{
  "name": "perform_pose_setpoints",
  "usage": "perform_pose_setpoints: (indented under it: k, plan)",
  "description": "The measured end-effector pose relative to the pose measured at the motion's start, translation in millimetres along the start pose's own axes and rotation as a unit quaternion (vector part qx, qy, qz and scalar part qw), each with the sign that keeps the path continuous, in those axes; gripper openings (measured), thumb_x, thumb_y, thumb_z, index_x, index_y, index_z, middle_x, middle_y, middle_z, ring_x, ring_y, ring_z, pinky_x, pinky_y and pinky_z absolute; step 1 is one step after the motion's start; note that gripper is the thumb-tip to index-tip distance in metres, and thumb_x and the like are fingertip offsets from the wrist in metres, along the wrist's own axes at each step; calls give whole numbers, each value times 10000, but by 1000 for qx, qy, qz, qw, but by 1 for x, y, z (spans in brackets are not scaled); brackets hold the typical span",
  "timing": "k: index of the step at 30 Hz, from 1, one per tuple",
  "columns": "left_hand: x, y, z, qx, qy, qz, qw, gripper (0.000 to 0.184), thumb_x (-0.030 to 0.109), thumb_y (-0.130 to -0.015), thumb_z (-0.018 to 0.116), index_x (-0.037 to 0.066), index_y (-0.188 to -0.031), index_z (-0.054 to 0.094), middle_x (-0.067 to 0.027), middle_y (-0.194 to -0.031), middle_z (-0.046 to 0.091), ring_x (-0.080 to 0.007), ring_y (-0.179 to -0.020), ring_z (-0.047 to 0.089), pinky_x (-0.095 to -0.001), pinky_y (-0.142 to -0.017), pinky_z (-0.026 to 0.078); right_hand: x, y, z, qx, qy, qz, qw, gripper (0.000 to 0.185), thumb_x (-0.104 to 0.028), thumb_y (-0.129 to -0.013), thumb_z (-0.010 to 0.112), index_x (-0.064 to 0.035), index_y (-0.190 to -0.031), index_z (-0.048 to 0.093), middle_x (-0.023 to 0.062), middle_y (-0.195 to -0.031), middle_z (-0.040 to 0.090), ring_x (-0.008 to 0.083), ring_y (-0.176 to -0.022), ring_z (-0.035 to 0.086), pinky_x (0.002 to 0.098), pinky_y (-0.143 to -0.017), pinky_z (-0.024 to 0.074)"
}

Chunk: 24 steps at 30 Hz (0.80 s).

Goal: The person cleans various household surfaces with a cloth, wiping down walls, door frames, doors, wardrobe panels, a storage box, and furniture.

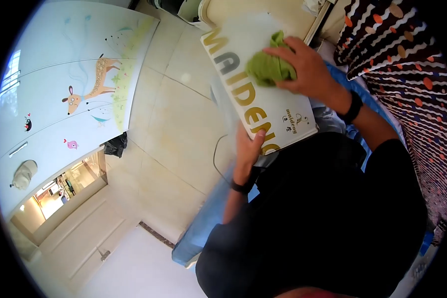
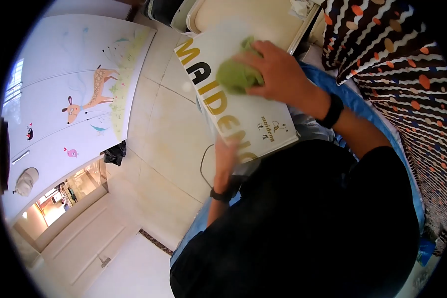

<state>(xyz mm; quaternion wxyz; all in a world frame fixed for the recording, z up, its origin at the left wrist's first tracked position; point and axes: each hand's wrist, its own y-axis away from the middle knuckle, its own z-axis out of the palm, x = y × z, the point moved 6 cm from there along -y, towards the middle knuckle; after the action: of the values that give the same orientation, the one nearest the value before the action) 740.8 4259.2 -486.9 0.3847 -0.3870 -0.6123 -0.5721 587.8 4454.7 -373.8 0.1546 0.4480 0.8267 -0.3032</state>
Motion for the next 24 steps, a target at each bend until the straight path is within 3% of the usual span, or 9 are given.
perform_pose_setpoints:
  k: [6, 9, 12, 15, 17, 21, 24]
  plan:
    - [-12, -4, -2, 6, -8, -30, 1000, 513, 342, -896, 592, -24, -1248, 518, -150, -1118, 615, -257, -1022, 596, -381, -902, 473, 12, 4, -5, 26, 3, 120, 992, 644, -277, -659, 796, -164, -1255, 582, 175, -1153, 526, 352, -1097, 530, 421, -926, 472]
    - [-43, -1, -17, 44, 22, -106, 993, 462, 326, -939, 544, -20, -1245, 527, -140, -1143, 608, -253, -1004, 602, -372, -878, 482, -8, 53, 9, -34, 7, 61, 998, 669, -272, -639, 813, -163, -1256, 579, 177, -1125, 513, 354, -1082, 525, 432, -936, 463]
    - [-65, 5, -39, 65, 48, -152, 985, 439, 317, -972, 498, -9, -1266, 517, -145, -1202, 585, -260, -987, 611, -371, -860, 495, -34, 81, -8, -141, -92, 48, 985, 698, -267, -607, 836, -172, -1252, 587, 169, -1105, 505, 356, -1075, 520, 426, -935, 452]
    - [-69, 25, -53, 39, 143, -194, 970, 547, 405, -1002, 439, 2, -1371, 408, -167, -1309, 532, -301, -1079, 593, -407, -929, 490, -29, 84, -28, -195, -302, 119, 926, 708, -269, -596, 849, -160, -1249, 596, 155, -1099, 498, 357, -1071, 511, 415, -935, 439]
    - [-70, 32, -54, 28, 213, -207, 955, 654, 546, -981, 386, 17, -1360, 446, -154, -1272, 555, -271, -1097, 585, -388, -920, 502, -36, 75, -43, -141, -354, 78, 921, 697, -260, -611, 846, -140, -1251, 598, 141, -1084, 502, 344, -1047, 521, 408, -916, 442]
    - [-61, 32, -55, 31, 235, -213, 948, 646, 539, -982, 386, 16, -1357, 448, -152, -1267, 557, -267, -1092, 584, -385, -916, 501, -49, 47, -61, -31, -322, -77, 943, 691, -229, -635, 842, -96, -1264, 589, 132, -1095, 536, 317, -1028, 549, 399, -906, 454]
    - [-54, 31, -56, 33, 230, -213, 949, 640, 533, -983, 386, 15, -1354, 450, -151, -1263, 558, -264, -1088, 584, -383, -914, 500, -26, 15, -72, 106, -288, -42, 951, 678, -222, -661, 832, -96, -1280, 588, 136, -1126, 562, 310, -1032, 563, 385, -913, 460]
